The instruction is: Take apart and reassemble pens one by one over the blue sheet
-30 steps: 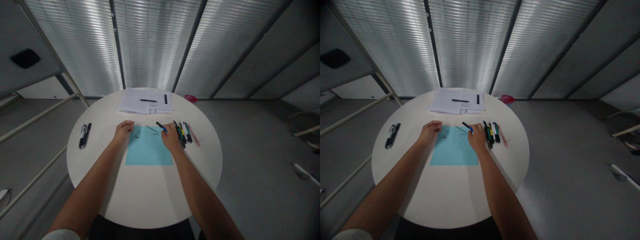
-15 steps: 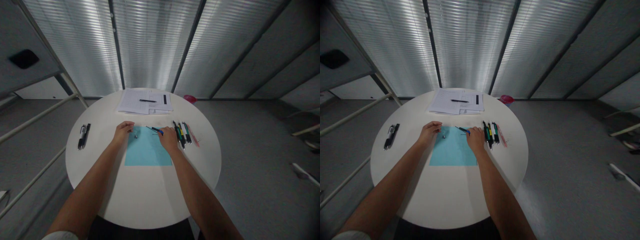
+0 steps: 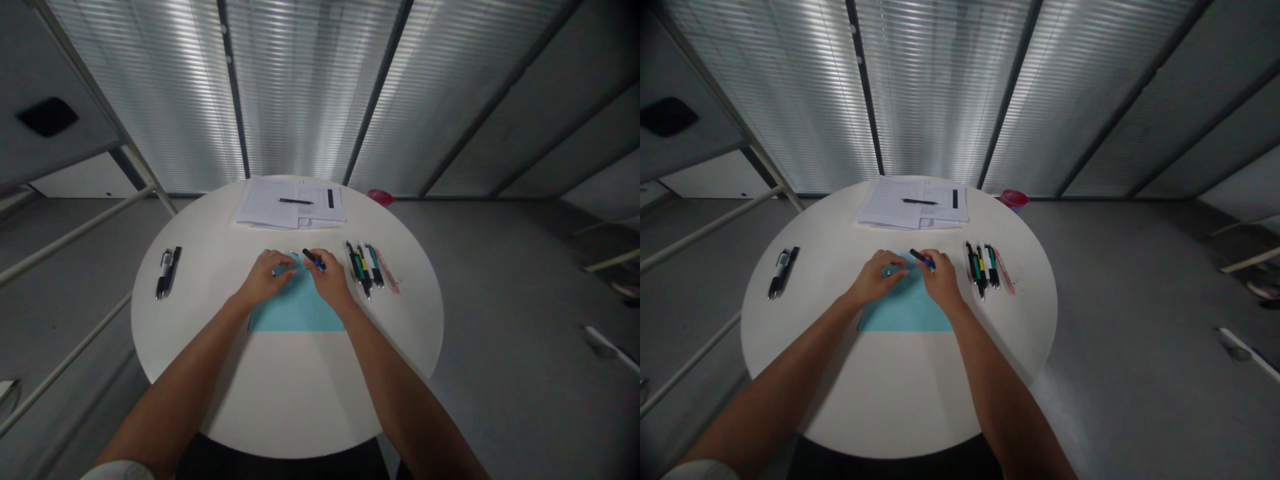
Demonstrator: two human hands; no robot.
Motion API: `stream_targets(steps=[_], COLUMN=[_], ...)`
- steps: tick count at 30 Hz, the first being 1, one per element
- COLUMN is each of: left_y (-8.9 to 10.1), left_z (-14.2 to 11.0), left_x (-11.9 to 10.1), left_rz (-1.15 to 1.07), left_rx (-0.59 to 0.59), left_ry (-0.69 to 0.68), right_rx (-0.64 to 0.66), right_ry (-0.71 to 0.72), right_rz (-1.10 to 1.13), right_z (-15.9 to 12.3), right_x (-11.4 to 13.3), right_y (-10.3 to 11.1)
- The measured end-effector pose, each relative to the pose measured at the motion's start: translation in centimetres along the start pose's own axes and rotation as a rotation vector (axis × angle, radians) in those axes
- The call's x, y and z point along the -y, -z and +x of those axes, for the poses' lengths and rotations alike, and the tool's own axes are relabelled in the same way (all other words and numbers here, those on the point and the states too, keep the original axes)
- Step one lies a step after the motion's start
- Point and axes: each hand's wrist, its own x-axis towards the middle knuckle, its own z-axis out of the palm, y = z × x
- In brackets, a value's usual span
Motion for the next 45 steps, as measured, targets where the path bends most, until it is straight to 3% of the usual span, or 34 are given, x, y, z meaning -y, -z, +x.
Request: stream_targets(steps=[8,20,26,33,39,45], left_y=[-0.5,-0.5,-0.7,0.0,0.5,0.1], left_z=[-0.1,-0.3,-0.3,0.4,0.8,0.7], left_x=[0.0,0.5,0.8,1.2,1.4,1.3], left_rz=[0.036,0.255,0.093,-0.247,-0.420,-0.489], left_rx=[0.042,0.013,-0.025,-0.199,-0.203,-0.127], left_ry=[-0.073,-0.187,-0.027,0.273,0.343,0.361], right_rx=[0.044,0.167,0.152,0.121,0.229,0.268], right_ry=[0.001,0.085,0.053,0.007,0.127,0.140], right_rz=[0.125,0.081,0.086,0.031,-0.182,-0.315], right_z=[-0.3,-0.4,-0.5,-0.2,-0.1,-0.2], right_x=[0.6,0.7,0.9,0.6,0.8,0.9], right_y=[-0.5,-0.2,0.0,0.4,0.7,0.8])
